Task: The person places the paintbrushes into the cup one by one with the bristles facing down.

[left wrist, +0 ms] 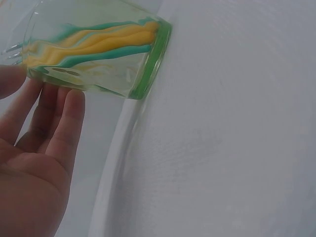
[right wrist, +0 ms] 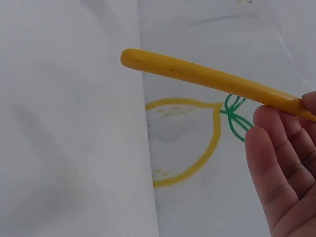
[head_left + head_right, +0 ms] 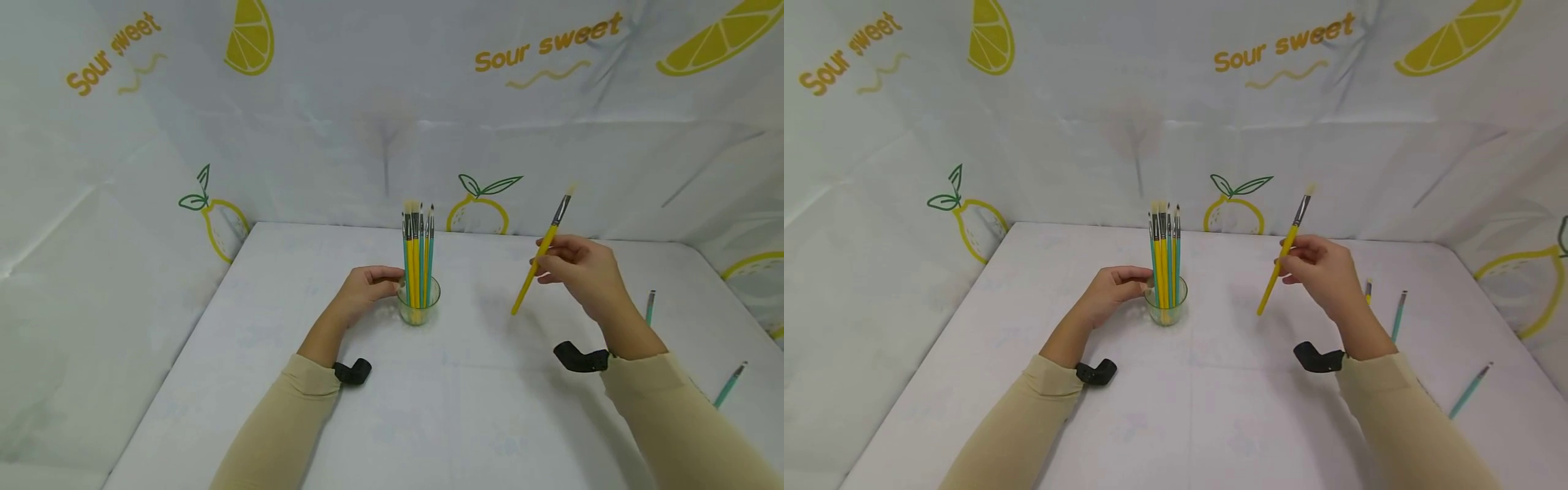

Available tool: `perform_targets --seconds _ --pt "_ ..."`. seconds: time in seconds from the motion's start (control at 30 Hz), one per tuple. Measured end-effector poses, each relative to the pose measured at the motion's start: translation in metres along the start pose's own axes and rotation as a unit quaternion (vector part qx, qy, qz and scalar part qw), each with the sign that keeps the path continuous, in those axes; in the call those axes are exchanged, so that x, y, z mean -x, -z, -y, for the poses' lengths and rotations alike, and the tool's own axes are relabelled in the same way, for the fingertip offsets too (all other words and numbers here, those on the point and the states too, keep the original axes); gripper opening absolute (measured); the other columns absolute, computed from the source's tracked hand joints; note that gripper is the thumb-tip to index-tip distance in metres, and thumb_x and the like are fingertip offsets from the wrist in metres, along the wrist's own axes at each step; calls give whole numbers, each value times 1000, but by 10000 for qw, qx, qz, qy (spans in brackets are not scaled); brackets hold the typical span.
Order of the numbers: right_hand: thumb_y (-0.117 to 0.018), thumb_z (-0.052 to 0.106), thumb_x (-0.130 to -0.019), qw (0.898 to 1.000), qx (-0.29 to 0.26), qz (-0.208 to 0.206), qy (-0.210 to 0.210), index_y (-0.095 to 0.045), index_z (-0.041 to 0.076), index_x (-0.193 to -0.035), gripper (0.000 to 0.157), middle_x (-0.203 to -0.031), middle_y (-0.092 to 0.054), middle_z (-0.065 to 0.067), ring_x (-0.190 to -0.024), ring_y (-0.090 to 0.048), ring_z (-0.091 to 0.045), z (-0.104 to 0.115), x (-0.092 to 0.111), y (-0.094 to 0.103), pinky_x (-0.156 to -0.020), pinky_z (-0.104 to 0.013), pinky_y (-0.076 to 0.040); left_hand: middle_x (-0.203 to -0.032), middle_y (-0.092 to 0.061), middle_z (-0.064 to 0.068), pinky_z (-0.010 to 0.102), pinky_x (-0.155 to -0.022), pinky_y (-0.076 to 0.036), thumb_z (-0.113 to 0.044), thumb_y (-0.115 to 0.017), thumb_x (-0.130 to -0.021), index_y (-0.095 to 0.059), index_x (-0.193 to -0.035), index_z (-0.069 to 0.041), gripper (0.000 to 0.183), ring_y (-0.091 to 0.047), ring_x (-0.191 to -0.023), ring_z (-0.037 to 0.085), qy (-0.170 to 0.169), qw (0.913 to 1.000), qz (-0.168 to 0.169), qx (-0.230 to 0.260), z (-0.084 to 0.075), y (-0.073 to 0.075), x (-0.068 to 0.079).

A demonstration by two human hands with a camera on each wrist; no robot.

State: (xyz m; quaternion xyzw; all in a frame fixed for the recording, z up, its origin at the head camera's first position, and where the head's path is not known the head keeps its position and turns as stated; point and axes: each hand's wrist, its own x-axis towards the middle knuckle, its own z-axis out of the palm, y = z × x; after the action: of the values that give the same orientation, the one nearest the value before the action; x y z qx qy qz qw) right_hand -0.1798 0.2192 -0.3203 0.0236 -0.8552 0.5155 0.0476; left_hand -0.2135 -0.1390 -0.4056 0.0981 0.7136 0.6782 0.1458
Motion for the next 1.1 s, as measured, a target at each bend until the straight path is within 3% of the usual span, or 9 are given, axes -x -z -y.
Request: perform_targets --seconds 0.17,0.57,0.8,1.1 --pt "-62 20 -96 9991 -359 59 239 -61 -2 -113 28 -90 -73 2 -77 -71 -11 14 -7 -23 -69 -28 -61 -127 -66 14 29 -93 -55 -4 -64 -89 -67 -122 1 33 -65 -107 15 -16 10000 -13 18 -1 0 0" --pt "-68 19 -93 9920 -1117 -21 595 -65 -6 -104 28 -85 -72 0 -72 -71 -16 50 -14 -65 -68 -29 -62 -125 -67 13 29 -93 -55 -4 -65 -89 -67 -122 1 33 -65 -106 15 -45 10000 -10 49 0 0 -1" --pt "-70 20 -91 9908 -1093 -91 790 -66 -4 -103 27 -88 -72 -5 -74 -71 -21 60 -18 -83 -69 -28 -61 -125 -67 13 29 -94 -55 -4 -65 -89 -67 -121 1 33 -65 -107 15 -21 10000 -20 61 2 1 -2" --pt "-70 27 -91 9946 -765 114 697 -69 1 -103 28 -95 -73 -13 -78 -71 -26 49 -24 -102 -68 -28 -61 -127 -66 14 30 -95 -55 -4 -64 -90 -67 -122 2 33 -65 -108 18 -21 10000 36 55 1 0 -1"
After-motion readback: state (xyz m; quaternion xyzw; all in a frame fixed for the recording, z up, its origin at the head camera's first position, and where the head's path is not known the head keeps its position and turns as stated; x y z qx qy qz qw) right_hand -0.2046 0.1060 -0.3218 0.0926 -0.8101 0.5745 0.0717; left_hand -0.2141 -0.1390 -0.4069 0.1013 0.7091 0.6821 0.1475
